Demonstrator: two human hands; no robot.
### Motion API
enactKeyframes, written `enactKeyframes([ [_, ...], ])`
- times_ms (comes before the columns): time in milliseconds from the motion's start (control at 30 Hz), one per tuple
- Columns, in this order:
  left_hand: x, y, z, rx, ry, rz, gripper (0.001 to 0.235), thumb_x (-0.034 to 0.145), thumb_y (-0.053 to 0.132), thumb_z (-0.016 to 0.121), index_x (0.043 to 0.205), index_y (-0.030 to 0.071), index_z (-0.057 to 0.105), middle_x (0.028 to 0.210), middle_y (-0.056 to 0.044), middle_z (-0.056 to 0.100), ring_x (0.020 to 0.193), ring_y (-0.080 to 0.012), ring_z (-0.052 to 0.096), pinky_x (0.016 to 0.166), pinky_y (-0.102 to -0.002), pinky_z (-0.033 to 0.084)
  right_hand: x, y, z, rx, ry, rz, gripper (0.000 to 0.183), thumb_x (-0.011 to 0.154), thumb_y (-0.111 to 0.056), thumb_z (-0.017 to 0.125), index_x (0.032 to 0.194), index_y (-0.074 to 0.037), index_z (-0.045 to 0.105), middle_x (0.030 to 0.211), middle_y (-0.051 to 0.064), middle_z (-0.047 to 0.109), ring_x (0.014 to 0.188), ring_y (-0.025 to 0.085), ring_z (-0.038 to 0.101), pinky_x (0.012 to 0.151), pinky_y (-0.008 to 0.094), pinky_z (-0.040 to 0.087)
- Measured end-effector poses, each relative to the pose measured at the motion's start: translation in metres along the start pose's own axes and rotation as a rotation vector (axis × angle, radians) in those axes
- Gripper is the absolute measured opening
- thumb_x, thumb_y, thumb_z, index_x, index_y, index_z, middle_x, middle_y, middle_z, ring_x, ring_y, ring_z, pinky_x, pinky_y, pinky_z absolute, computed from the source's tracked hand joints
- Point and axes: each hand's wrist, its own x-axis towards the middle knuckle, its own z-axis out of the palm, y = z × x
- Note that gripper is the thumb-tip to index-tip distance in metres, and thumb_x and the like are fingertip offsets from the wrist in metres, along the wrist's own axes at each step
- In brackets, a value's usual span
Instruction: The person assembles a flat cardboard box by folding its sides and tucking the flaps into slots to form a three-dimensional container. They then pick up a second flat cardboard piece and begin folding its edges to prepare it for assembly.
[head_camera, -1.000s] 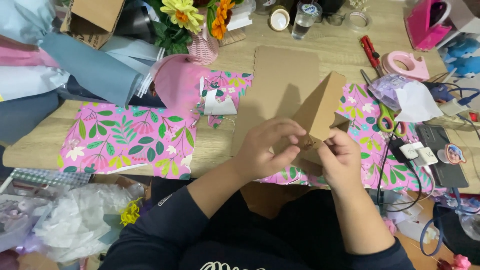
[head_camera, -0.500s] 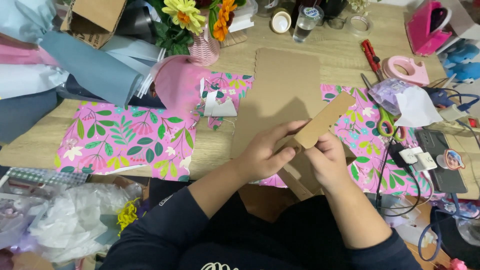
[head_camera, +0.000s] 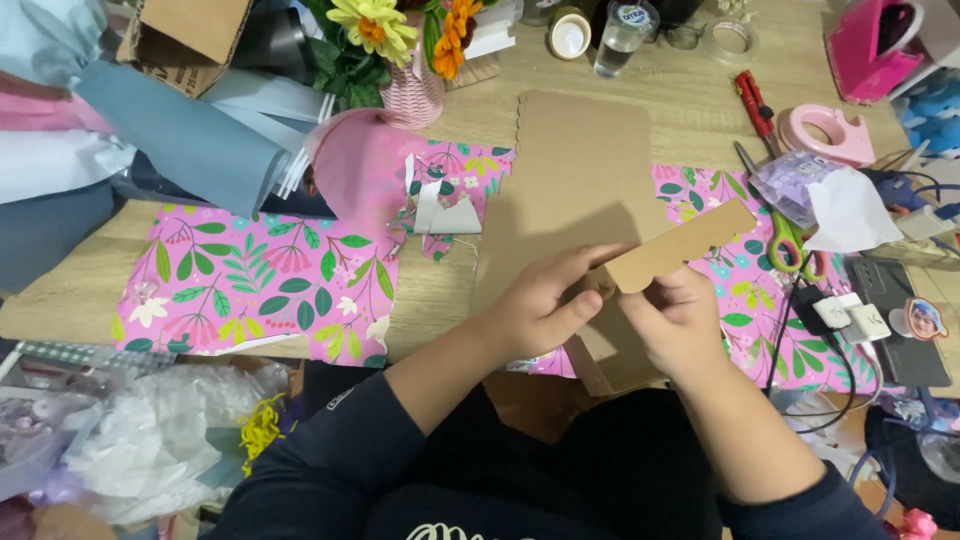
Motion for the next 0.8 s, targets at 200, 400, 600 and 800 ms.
enactKeyframes([
  [200, -0.014, -0.045, 0.01, -0.185, 0.067, 0.066, 0.04, 0.104, 0.011, 0.055, 0.141, -0.005, 0.055, 0.091, -0.008, 0.06, 0.077, -0.0164, 0.065, 0.069, -0.031, 0.059, 0.004, -0.005, 0.005, 0.027, 0.035, 0.071, 0.01, 0.098, 0.0, 0.064, 0.104, 0.003, 0.072, 0.084, 0.01, 0.071, 0.081, 0.011, 0.062, 0.078, 0.035, 0.059],
  [400, -0.014, -0.027, -0.01, 0.07, 0.076, -0.044, 0.051, 0.091, 0.017, 0.076, 0.138, 0.003, 0.059, 0.129, -0.017, 0.068, 0.114, -0.0318, 0.071, 0.094, -0.048, 0.06, 0.014, -0.038, 0.009, 0.007, -0.059, 0.154, 0.006, 0.097, -0.001, 0.065, 0.097, 0.001, 0.071, 0.078, 0.007, 0.07, 0.072, 0.01, 0.064, 0.07, 0.031, 0.059],
  [600, 0.009, 0.002, -0.03, 0.572, 0.023, 0.332, 0.044, 0.089, 0.023, 0.079, 0.131, 0.021, 0.068, 0.147, -0.009, 0.055, 0.131, -0.0275, 0.063, 0.11, -0.044, 0.057, 0.021, -0.034, -0.007, -0.171, -0.244, 0.175, 0.007, 0.093, 0.001, 0.065, 0.091, -0.001, 0.072, 0.074, 0.004, 0.068, 0.081, 0.009, 0.06, 0.074, 0.03, 0.055],
  [800, 0.014, 0.035, -0.05, 0.986, -0.148, 0.426, 0.024, 0.084, 0.024, 0.087, 0.101, 0.032, 0.071, 0.141, -0.003, 0.054, 0.133, -0.0314, 0.057, 0.092, -0.039, 0.048, 0.028, -0.05, 0.01, -0.248, -0.301, 0.189, 0.007, 0.093, 0.0, 0.064, 0.09, 0.002, 0.071, 0.077, 0.006, 0.071, 0.082, 0.012, 0.058, 0.079, 0.034, 0.053],
])
